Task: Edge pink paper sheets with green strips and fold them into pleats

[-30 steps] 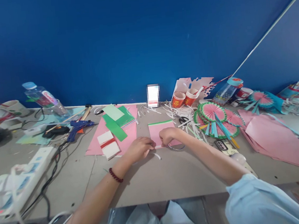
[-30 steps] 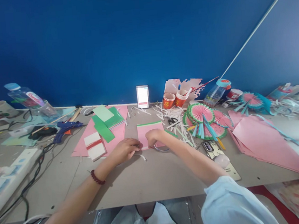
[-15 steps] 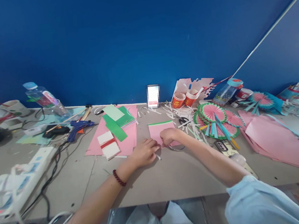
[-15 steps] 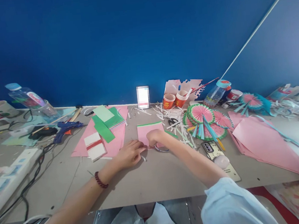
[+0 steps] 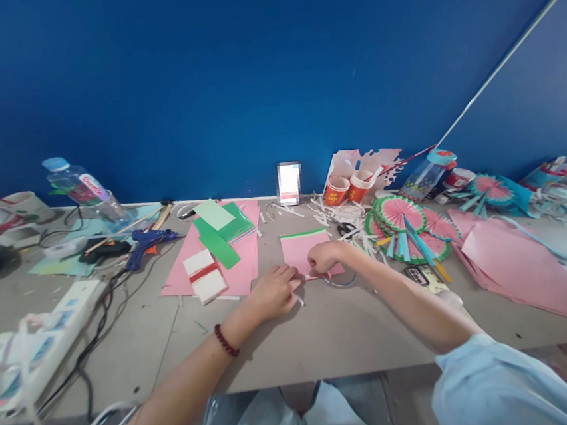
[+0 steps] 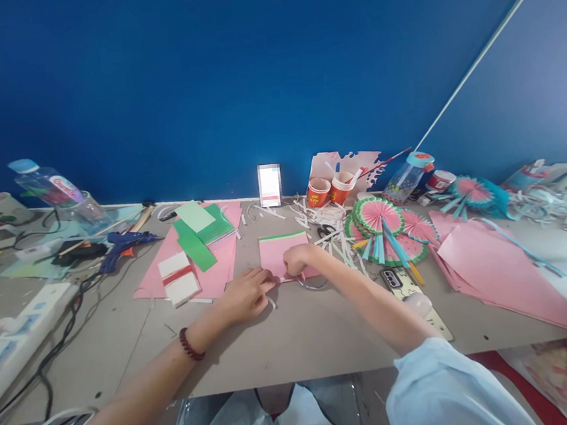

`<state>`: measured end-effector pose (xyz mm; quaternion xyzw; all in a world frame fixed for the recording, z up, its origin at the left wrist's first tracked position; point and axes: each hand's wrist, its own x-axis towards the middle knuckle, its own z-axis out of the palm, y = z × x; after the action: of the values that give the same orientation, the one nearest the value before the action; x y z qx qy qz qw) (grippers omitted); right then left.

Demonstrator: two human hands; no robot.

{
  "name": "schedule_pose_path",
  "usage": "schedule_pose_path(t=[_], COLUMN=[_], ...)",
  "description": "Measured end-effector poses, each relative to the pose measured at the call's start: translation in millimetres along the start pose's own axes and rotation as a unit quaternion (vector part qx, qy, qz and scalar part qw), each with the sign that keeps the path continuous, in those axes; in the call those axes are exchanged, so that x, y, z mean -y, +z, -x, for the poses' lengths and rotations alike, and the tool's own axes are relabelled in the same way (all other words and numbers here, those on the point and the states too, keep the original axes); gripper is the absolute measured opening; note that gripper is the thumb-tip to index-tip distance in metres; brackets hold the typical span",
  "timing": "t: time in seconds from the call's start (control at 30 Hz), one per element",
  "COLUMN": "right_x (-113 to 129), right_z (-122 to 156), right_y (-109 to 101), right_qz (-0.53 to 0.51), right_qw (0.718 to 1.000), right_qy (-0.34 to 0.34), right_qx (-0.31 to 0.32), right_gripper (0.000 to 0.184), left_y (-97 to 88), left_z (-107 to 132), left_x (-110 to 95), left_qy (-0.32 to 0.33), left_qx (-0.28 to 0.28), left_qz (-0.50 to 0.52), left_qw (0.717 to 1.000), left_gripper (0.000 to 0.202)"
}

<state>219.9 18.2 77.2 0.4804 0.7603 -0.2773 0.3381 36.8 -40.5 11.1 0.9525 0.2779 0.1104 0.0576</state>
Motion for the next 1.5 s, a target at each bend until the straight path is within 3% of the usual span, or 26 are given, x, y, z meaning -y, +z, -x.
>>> schedule_pose_path(t=[0.23,0.6,1.5], right_x=[-11.0,-3.8,-1.5], right_z=[3.0,5.3,0.4], right_y=[1.4,6.4,6.6], right_qz=[-0.019,-0.006,0.013], right_qw=[0.999,1.0,0.999], right_qy=[-0.031,0.021,0.038], right_qx=[0.001,-0.014,-0.006], right_gripper=[0.022,0.025,0.028], left_y=[-2.8,-2.8,-0.9], left_z=[-0.3,-0.6,-0.9], left_x=[-0.5,-0.4,0.0], left_qy=[-0.008,0.008,-0.007], left_qx=[0.01,0.011,0.023], left_qz=[0.01,0.044,0.044], left_qw=[1.0,0.999,0.999], left_gripper=[0.036,0.04,0.035])
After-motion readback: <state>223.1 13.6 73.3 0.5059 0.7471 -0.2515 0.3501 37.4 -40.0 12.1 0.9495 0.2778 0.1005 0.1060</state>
